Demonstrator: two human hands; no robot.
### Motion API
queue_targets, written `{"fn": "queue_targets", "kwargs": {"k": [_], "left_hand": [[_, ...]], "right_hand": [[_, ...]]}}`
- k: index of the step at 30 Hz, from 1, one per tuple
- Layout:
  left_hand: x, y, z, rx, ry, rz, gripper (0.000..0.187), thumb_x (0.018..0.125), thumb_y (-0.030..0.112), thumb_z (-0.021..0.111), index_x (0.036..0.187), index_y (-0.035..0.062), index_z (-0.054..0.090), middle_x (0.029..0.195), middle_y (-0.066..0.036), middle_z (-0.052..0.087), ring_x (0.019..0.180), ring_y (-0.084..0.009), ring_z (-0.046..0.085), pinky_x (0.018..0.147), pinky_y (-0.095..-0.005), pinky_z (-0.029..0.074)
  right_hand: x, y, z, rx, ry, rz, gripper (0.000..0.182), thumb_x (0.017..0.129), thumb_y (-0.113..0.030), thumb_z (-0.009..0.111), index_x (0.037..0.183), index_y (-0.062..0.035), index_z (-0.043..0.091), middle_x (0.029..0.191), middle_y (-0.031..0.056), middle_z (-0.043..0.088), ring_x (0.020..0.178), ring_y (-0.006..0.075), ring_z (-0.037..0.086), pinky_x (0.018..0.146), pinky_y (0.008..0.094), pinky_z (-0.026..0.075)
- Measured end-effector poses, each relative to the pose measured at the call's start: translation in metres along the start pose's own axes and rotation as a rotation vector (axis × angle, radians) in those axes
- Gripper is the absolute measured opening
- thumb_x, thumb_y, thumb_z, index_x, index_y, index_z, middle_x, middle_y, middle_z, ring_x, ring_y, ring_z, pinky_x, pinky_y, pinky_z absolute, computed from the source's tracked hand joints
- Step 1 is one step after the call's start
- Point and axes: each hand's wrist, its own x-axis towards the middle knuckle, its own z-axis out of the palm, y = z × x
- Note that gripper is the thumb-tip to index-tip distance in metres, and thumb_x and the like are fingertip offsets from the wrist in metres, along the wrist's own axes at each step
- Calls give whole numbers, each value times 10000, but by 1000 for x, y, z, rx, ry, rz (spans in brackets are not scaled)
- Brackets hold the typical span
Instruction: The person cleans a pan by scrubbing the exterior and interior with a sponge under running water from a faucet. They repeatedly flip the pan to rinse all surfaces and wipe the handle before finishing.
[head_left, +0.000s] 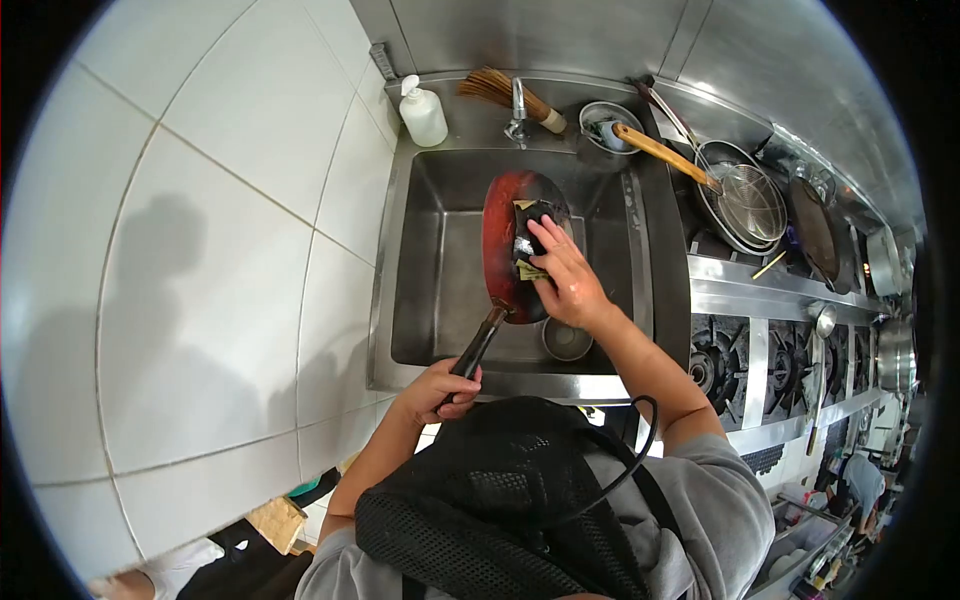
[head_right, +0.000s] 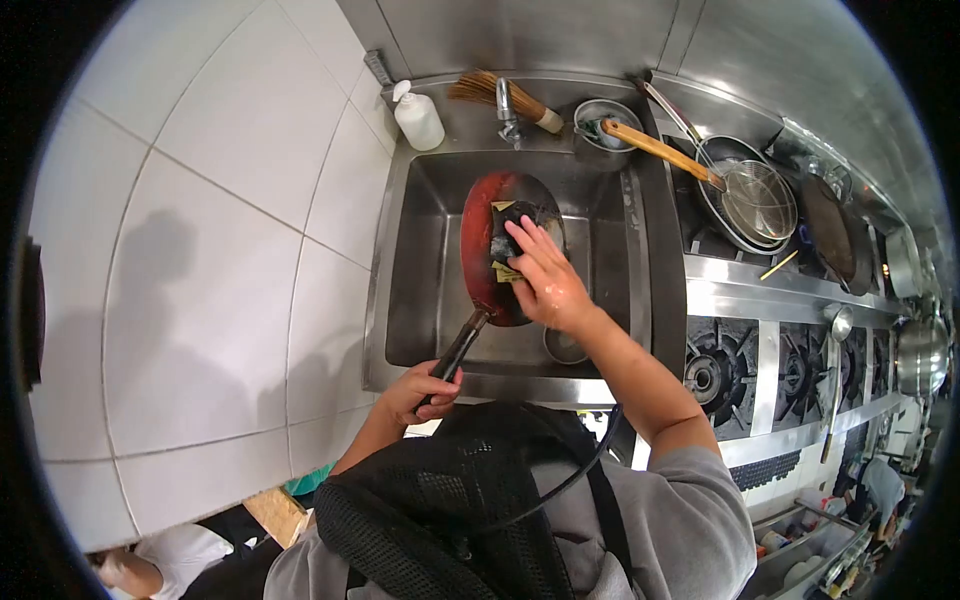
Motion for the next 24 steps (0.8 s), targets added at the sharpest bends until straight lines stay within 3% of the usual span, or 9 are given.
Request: {"fn": "queue_targets", "kwargs": {"k": [4, 5, 9, 12, 13, 17, 19, 22, 24], "left_hand": [[-27, -16, 5, 16, 57, 19, 135, 836, 6, 630, 900, 55, 521, 577, -17, 453, 360, -94, 390, 329, -234, 264], [-34, -22, 4, 10, 62, 8, 144, 832, -1, 633, 900, 59, 521, 576, -19, 461, 363, -101, 403, 330, -241, 274], [-57, -48, 7, 22, 201, -38, 158, 823, -10, 633, 893, 57, 509, 571, -19, 455, 361, -104, 402, 331, -242, 274], [-65, -63, 7, 86, 264, -43, 173, 817, -12, 633, 892, 57, 493, 565, -21, 451, 354, -105, 390, 335, -242, 273], [-70, -68, 9, 104, 290, -47, 181, 814, -16, 632, 892, 58, 486, 565, -22, 452, 351, -106, 386, 334, -242, 271], [-78, -83, 17, 171, 363, -11, 193, 805, -25, 628, 891, 57, 476, 564, -25, 456, 346, -107, 378, 334, -244, 271], [-82, -89, 18, 188, 395, -25, 189, 804, -25, 624, 889, 55, 475, 565, -26, 457, 348, -108, 382, 335, -244, 274], [-78, -90, 21, 175, 432, -24, 184, 805, -22, 620, 884, 51, 470, 563, -31, 461, 349, -110, 387, 338, -247, 281], [-76, -89, 21, 158, 448, -28, 182, 806, -18, 619, 881, 49, 467, 560, -36, 464, 349, -111, 387, 340, -249, 285]], "right_hand": [[4, -32, 8, 89, -48, 51, 558, 740, -159, 753, 1223, -8, 519, 1412, 196, 409, 1334, 440, 369, 1103, 509, 336], [3, -36, 13, 81, -150, 109, 717, 770, -331, 749, 1367, -62, 458, 1413, 177, 378, 1339, 434, 333, 1112, 535, 299], [-2, -38, 56, -121, -180, 14, 690, 846, -455, 653, 1453, -222, 423, 1487, 171, 322, 1371, 466, 277, 1097, 672, 190], [7, -28, 82, 10, -272, 51, 645, 896, -473, 588, 1461, -216, 414, 1556, 157, 253, 1401, 484, 228, 1103, 691, 143], [16, -19, 88, 109, -321, 166, 614, 939, -476, 520, 1468, -188, 403, 1568, 150, 256, 1417, 489, 199, 1132, 649, 142], [32, 29, 128, 499, -254, 443, 567, 956, -445, 500, 1438, -152, 442, 1531, 147, 336, 1405, 493, 221, 1145, 597, 190], [24, 10, 133, 346, -160, 73, 527, 945, -403, 520, 1392, -124, 494, 1503, 145, 382, 1403, 464, 252, 1145, 557, 229], [0, -71, 95, 36, -321, -355, 490, 882, -354, 602, 1329, -157, 560, 1473, 72, 424, 1399, 362, 291, 1129, 566, 258], [5, -69, 97, 59, -337, -434, 477, 883, -354, 600, 1322, -169, 570, 1463, 50, 436, 1397, 341, 310, 1133, 565, 253]]}}
